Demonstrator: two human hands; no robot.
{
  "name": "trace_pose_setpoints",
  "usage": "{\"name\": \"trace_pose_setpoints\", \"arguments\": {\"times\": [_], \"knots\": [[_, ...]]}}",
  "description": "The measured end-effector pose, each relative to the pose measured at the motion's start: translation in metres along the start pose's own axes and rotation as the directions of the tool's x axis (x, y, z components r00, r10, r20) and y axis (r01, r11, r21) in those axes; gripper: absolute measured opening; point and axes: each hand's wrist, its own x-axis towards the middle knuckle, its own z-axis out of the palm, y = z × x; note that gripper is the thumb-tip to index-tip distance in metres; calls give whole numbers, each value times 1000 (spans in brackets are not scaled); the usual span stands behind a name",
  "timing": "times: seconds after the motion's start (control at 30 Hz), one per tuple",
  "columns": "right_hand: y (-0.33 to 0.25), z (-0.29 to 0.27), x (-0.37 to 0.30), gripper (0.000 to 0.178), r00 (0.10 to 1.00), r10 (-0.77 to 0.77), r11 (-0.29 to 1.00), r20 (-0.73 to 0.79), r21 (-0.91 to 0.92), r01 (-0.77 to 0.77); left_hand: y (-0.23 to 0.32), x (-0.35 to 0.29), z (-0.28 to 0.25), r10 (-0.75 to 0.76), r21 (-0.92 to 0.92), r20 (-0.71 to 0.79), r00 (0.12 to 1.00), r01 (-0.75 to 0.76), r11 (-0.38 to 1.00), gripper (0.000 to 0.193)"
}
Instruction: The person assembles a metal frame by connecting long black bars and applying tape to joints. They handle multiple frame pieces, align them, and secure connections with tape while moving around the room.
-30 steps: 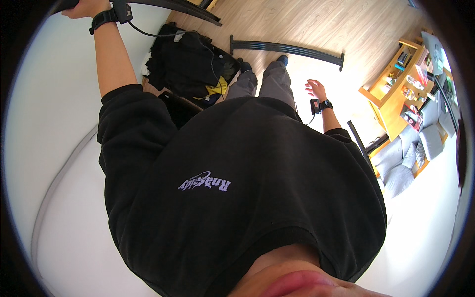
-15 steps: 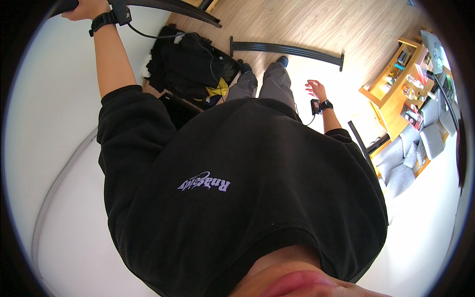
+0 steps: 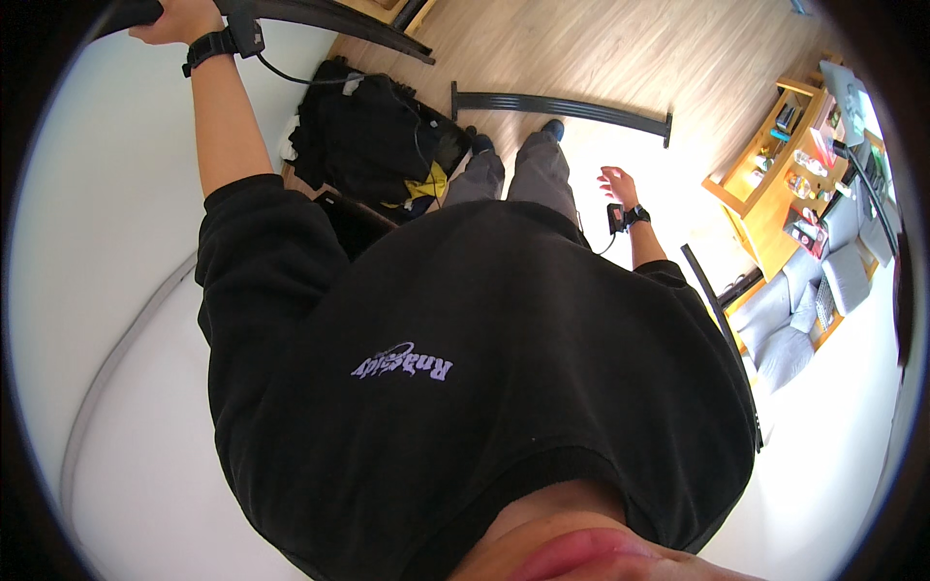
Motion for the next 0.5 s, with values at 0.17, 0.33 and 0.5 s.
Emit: {"name": "trace_pose_setpoints", "arguments": {"times": [0.17,0.33,0.5], "knots": [[-2,-6,-11,32,974,-92,976,-208,-212,47,39,-12,6,-140,63,113,984,133,989,82],[4,-14,-31,35,960,-149,988,-236,-79,134,64,-25,18,-151,55,31,988,149,987,63],[17,-12,-50,38,944,-179,983,-278,-89,160,53,-31,18,-65,210,-87,994,82,974,46]]}}
